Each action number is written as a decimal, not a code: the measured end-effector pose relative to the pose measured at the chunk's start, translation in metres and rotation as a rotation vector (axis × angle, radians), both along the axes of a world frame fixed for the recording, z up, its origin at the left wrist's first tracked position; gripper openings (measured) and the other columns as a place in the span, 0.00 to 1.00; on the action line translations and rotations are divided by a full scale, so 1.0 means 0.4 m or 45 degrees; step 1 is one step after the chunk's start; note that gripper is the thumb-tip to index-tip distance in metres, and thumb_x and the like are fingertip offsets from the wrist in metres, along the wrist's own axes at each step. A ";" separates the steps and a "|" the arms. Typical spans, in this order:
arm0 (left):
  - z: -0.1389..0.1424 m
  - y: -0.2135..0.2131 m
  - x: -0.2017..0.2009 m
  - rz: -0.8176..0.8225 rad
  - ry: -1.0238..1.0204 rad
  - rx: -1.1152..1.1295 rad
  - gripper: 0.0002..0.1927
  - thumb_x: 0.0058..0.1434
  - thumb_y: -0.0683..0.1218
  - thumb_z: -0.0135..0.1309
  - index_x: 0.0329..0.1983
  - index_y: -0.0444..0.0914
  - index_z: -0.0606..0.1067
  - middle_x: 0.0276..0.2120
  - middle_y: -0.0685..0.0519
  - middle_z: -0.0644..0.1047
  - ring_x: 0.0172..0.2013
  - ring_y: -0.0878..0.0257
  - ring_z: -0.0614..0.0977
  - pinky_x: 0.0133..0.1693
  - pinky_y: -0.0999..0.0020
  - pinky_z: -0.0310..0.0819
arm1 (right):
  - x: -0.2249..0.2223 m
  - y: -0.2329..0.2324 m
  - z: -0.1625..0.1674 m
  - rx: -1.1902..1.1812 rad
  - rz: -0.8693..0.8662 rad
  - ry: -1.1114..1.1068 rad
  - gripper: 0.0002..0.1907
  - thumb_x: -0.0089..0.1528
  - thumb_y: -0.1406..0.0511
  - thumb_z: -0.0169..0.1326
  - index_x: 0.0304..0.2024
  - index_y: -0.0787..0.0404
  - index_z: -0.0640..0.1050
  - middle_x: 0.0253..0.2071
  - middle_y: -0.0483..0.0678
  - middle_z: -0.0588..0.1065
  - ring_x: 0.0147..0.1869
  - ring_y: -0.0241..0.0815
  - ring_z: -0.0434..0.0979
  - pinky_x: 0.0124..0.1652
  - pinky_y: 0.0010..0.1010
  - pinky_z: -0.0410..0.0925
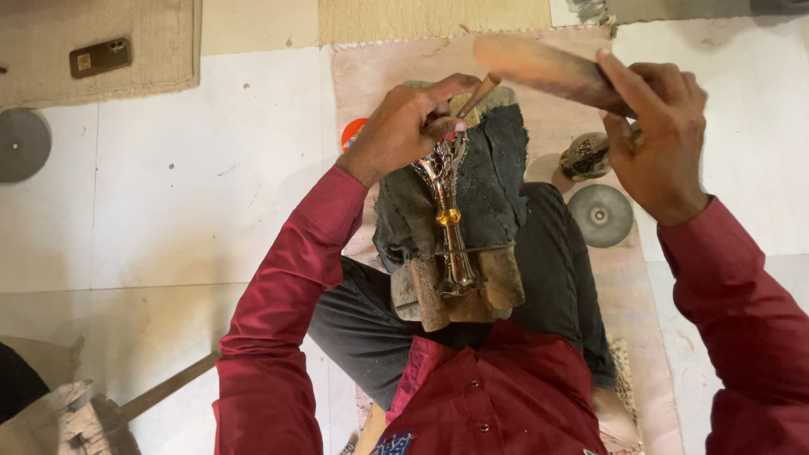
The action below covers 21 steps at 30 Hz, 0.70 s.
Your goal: The person sits on the floor with a brass ornamental object wedged in a cloth-covered wooden support and hammers a decorative pattern into it, holding a small punch against the metal and striking it with a wooden mallet, repositioning the punch and rotating the piece between strikes.
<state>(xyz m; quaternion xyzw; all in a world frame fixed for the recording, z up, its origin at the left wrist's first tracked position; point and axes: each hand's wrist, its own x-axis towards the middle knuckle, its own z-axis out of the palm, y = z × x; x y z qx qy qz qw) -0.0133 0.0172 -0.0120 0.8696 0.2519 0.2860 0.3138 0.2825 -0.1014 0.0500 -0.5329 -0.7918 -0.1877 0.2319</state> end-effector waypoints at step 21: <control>-0.012 0.014 -0.001 -0.042 0.031 -0.068 0.28 0.66 0.36 0.60 0.68 0.45 0.69 0.29 0.50 0.83 0.25 0.65 0.81 0.30 0.67 0.75 | 0.042 -0.019 -0.092 -0.198 0.041 0.359 0.37 0.65 0.78 0.58 0.76 0.61 0.66 0.53 0.56 0.72 0.54 0.46 0.73 0.51 0.35 0.73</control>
